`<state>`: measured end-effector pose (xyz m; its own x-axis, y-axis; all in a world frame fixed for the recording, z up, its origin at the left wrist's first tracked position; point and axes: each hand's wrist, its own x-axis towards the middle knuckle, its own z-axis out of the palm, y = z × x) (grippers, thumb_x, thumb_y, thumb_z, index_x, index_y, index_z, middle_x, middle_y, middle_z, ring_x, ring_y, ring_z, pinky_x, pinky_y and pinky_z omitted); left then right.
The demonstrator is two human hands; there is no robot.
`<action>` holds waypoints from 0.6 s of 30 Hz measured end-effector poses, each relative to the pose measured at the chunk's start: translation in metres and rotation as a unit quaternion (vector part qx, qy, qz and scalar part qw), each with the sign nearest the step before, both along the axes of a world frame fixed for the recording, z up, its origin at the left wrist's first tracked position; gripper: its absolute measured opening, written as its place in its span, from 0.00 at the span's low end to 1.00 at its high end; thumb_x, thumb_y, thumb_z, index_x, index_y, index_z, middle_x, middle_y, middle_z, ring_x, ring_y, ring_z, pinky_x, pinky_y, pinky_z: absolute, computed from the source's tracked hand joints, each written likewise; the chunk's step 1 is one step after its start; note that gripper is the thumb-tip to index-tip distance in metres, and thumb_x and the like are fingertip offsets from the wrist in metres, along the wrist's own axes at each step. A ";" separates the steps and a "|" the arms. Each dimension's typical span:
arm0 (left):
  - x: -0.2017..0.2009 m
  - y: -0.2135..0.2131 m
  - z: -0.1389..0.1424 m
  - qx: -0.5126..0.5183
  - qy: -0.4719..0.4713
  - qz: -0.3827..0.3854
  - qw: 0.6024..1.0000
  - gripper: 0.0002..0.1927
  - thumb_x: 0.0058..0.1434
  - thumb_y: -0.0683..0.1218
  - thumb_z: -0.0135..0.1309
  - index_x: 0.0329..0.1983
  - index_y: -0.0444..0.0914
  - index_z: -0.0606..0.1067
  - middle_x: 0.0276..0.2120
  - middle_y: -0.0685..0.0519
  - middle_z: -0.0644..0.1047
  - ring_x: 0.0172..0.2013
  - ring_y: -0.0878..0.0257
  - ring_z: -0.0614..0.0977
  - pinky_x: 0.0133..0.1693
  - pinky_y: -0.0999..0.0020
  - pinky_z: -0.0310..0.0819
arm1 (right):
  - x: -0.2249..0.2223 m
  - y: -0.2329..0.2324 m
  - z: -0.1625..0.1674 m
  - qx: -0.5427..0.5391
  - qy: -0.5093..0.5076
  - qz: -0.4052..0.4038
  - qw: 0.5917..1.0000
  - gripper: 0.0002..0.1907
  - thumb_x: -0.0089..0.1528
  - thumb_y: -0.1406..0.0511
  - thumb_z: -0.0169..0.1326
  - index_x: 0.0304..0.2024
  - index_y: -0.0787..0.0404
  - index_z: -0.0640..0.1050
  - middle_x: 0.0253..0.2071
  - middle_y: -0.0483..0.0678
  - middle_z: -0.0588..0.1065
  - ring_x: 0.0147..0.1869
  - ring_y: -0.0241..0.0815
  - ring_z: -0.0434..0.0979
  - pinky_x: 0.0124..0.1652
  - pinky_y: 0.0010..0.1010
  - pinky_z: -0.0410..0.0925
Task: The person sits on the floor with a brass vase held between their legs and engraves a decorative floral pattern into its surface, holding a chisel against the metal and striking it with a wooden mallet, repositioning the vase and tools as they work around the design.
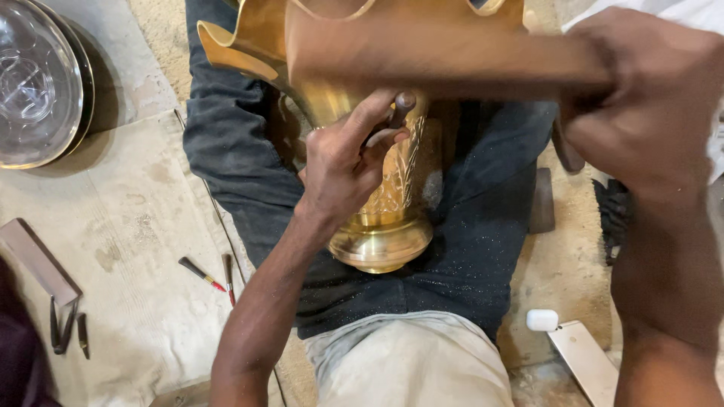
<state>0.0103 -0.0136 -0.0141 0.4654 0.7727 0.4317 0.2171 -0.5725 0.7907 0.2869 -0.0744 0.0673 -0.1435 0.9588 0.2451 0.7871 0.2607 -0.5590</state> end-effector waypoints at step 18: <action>-0.002 0.002 -0.006 0.017 0.018 -0.014 1.000 0.26 0.68 0.39 0.63 0.67 0.45 0.69 0.45 0.49 0.85 0.40 0.62 0.89 0.37 0.69 0.85 | 0.000 -0.010 -0.011 -0.020 -0.034 -0.074 0.997 0.11 0.61 0.64 0.66 0.35 0.64 0.78 0.23 0.49 0.73 0.22 0.41 0.75 0.26 0.31 0.69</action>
